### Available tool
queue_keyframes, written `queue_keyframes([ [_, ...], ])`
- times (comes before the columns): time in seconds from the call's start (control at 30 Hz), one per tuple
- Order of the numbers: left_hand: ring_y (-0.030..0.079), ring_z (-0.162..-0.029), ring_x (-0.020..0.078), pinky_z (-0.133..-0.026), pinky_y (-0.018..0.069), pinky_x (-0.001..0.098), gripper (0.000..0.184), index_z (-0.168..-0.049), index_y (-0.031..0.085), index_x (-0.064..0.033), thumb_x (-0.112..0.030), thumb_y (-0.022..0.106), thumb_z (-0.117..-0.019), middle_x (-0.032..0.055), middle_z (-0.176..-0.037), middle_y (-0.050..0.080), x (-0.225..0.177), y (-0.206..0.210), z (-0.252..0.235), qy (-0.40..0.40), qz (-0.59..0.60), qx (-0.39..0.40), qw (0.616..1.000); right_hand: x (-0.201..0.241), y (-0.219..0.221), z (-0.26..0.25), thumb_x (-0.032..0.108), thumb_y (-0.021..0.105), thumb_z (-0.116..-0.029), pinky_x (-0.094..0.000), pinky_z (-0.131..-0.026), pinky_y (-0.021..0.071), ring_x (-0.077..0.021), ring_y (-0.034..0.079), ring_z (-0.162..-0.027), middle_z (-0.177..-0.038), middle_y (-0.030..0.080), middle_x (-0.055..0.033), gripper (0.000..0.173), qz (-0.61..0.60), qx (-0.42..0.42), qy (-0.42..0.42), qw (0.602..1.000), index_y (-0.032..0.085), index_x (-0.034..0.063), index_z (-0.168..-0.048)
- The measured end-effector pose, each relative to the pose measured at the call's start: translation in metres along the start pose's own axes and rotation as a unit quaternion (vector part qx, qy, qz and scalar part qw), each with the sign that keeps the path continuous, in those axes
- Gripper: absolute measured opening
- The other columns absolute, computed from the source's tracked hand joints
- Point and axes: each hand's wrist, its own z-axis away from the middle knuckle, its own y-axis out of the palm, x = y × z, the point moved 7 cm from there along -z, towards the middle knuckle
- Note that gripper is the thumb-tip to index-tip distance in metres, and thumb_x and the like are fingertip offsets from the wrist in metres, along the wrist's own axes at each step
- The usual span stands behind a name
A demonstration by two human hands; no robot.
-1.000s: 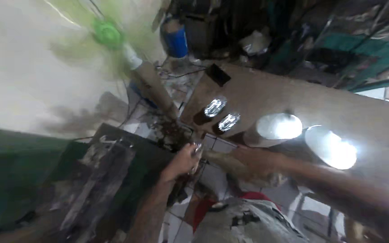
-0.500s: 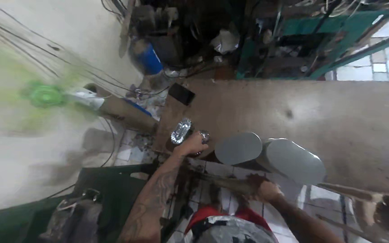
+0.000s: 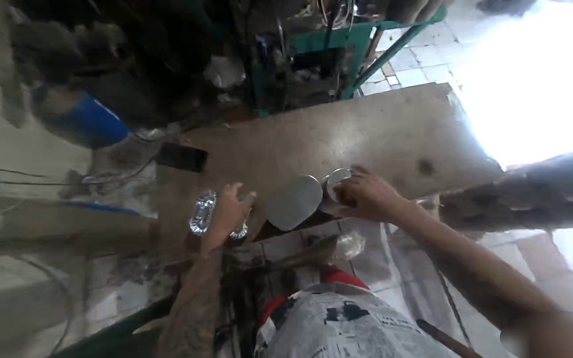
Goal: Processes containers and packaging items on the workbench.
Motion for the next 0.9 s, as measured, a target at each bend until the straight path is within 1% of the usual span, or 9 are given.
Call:
queue_keyframes([
  [0.1,0.068,-0.104,0.0354,-0.091,0.0555,0.0571,0.045,-0.127,0.064,0.0001,-0.036,0.064,-0.1007,0.0224,-0.119,0.067,-0.088,-0.001,0.030,0.069,0.028,-0.037,0.997,-0.014,0.009,0.004,0.035,0.066,-0.0978,-0.0502,-0.121,0.0344,-0.0226,0.067,-0.114,-0.110,0.073,-0.0073,0.033,-0.081,0.013,-0.011,0.997,0.073,0.0079,-0.116],
  [0.13,0.070,-0.096,0.0308,-0.087,0.0577,0.0533,0.041,-0.119,0.068,-0.0010,-0.036,0.068,-0.0979,0.0183,-0.109,0.069,-0.118,0.011,0.033,0.096,-0.001,-0.018,0.995,-0.020,0.004,0.002,0.036,0.059,-0.1018,-0.0490,-0.123,0.0329,-0.0187,0.067,-0.114,-0.110,0.073,-0.0056,0.034,-0.127,0.015,-0.011,0.992,0.073,0.0081,-0.115],
  [0.2,0.069,-0.101,0.0296,-0.089,0.0560,0.0546,0.047,-0.121,0.069,-0.0085,-0.047,0.069,-0.0934,0.0136,-0.109,0.070,-0.153,0.048,0.031,0.100,-0.115,0.090,0.984,-0.025,0.000,0.002,0.039,0.047,-0.1057,-0.0462,-0.124,0.0300,-0.0142,0.064,-0.115,-0.109,0.072,-0.0029,0.041,-0.192,0.028,-0.021,0.981,0.073,0.0088,-0.114],
  [0.3,0.070,-0.090,0.0277,-0.078,0.0572,0.0545,0.039,-0.119,0.067,-0.0133,-0.039,0.072,-0.0903,0.0098,-0.098,0.071,-0.152,0.077,0.007,0.110,-0.147,0.235,0.954,-0.024,-0.004,0.002,0.037,0.039,-0.1081,-0.0465,-0.126,0.0264,-0.0160,0.063,-0.121,-0.117,0.072,-0.0054,0.047,-0.221,0.052,-0.040,0.973,0.071,0.0059,-0.122],
  [0.5,0.064,-0.075,0.0105,-0.070,0.0554,0.0282,0.025,-0.122,0.066,-0.0040,-0.014,0.066,-0.0993,0.0068,-0.095,0.069,-0.151,0.067,-0.008,0.113,0.097,0.464,0.873,-0.029,-0.003,0.002,0.036,0.039,-0.1093,-0.0490,-0.127,0.0226,-0.0164,0.061,-0.124,-0.120,0.070,-0.0065,0.045,-0.249,0.076,-0.054,0.964,0.067,0.0048,-0.125],
  [0.63,0.059,-0.065,0.0093,-0.060,0.0521,0.0262,0.023,-0.119,0.067,-0.0051,-0.016,0.066,-0.0994,0.0057,-0.087,0.068,-0.149,0.066,-0.009,0.104,0.100,0.468,0.872,-0.034,-0.003,0.001,0.039,0.043,-0.1086,-0.0467,-0.127,0.0231,-0.0136,0.060,-0.126,-0.122,0.071,-0.0036,0.044,-0.257,0.060,-0.056,0.963,0.069,0.0074,-0.126],
  [0.73,0.063,-0.071,0.0111,-0.068,0.0553,0.0289,0.022,-0.118,0.067,-0.0034,-0.013,0.068,-0.0973,0.0072,-0.090,0.069,-0.149,0.065,-0.009,0.108,0.099,0.448,0.882,-0.032,-0.002,0.005,0.032,0.066,-0.0981,-0.0487,-0.122,0.0341,-0.0160,0.068,-0.107,-0.104,0.074,-0.0053,0.030,-0.251,0.000,-0.056,0.967,0.073,0.0050,-0.111],
  [0.83,0.067,-0.088,0.0184,-0.082,0.0570,0.0382,0.047,-0.137,0.056,-0.0054,-0.010,0.072,-0.0934,0.0127,-0.107,0.068,-0.153,0.062,-0.009,0.101,0.032,0.401,0.910,-0.025,0.007,0.007,0.021,0.076,-0.0798,-0.0517,-0.124,0.0278,-0.0247,0.066,-0.112,-0.107,0.074,-0.0084,0.036,-0.184,0.025,-0.045,0.982,0.074,0.0040,-0.112],
  [0.9,0.067,-0.087,0.0253,-0.078,0.0569,0.0466,0.055,-0.146,0.049,-0.0111,-0.011,0.067,-0.0943,0.0156,-0.107,0.068,-0.158,0.058,0.001,0.110,-0.023,0.327,0.938,-0.017,0.006,0.008,0.022,0.077,-0.0798,-0.0540,-0.122,0.0298,-0.0276,0.067,-0.111,-0.107,0.073,-0.0087,0.036,-0.119,0.023,-0.037,0.992,0.074,0.0057,-0.111],
])
